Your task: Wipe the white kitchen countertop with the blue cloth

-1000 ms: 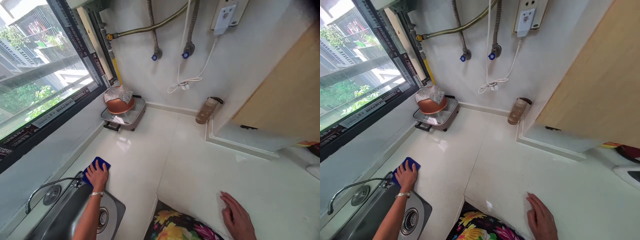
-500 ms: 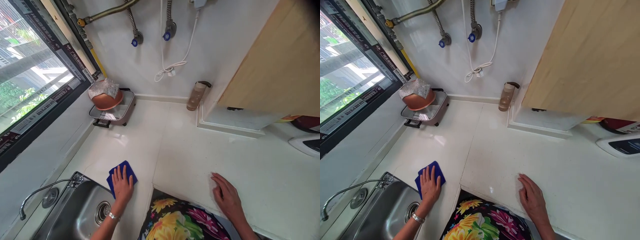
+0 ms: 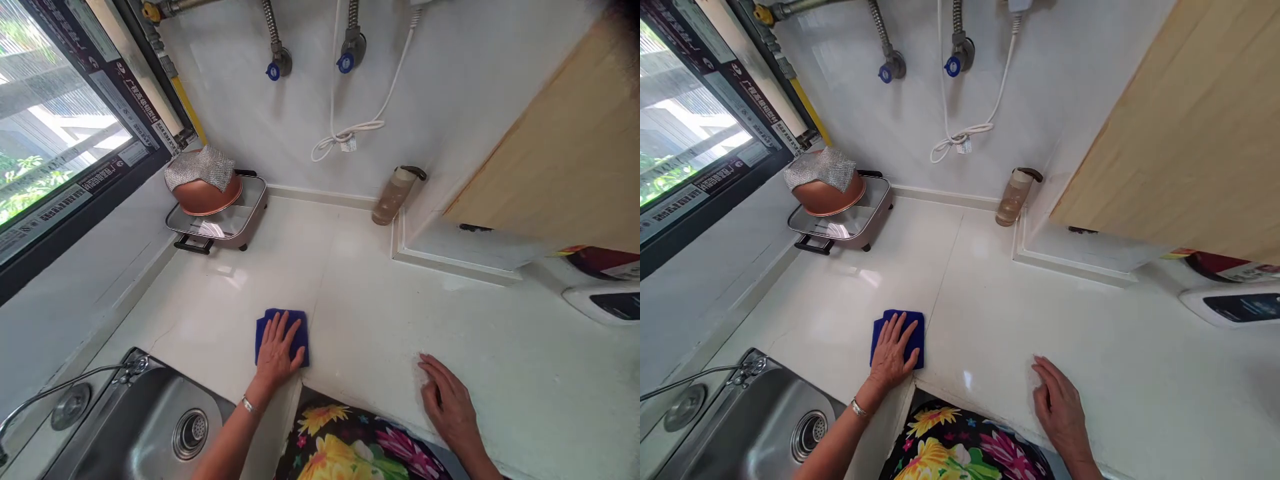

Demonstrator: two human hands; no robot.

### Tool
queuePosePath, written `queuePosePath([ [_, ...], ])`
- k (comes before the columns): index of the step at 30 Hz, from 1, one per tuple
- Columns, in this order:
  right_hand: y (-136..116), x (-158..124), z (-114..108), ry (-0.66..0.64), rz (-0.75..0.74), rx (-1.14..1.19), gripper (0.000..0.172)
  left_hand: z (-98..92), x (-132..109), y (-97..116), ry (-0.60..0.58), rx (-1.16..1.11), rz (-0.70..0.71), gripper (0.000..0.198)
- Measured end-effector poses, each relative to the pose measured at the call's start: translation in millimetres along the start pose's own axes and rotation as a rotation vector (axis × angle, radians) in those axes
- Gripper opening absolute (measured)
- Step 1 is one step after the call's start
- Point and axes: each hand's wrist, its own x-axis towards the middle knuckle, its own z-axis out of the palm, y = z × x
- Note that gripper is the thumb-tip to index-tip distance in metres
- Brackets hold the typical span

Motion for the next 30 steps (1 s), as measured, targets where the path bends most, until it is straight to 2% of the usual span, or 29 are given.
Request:
queuePosePath([
  [4, 0.0, -1.1, 0.3, 0.000, 0.013, 0.001, 0.043, -4.6, 23.2, -45.1, 0.053, 0.025, -0.050, 0.058],
  [10, 3.9, -2.6, 2.9, -0.012, 0.032, -0.013, 0.043, -15.4, 50.0, -128.8, 0.131, 0.091, -0.300, 0.057],
  [15, 6.7, -6.1, 3.1, -0.049, 0.064, -0.024, 0.041, -28.2, 55.9, -197.4, 0.151, 0.137, -0.484, 0.060],
  [19, 5.8, -8.7, 1.5, -0.068, 0.096, -0.040, 0.039, -38.8, 57.8, -244.1, 0.168, 0.161, -0.665, 0.062],
  [24, 8.0, -10.8, -0.3, -0.090, 0.101, -0.070, 0.039, -42.8, 76.6, -282.0, 0.249, 0.186, -0.917, 0.064],
  [30, 17.2, -18.4, 0.2, -0.133, 0.071, -0.104, 0.040, -35.4, 123.1, -298.2, 0.382, 0.207, -1.126, 0.063],
])
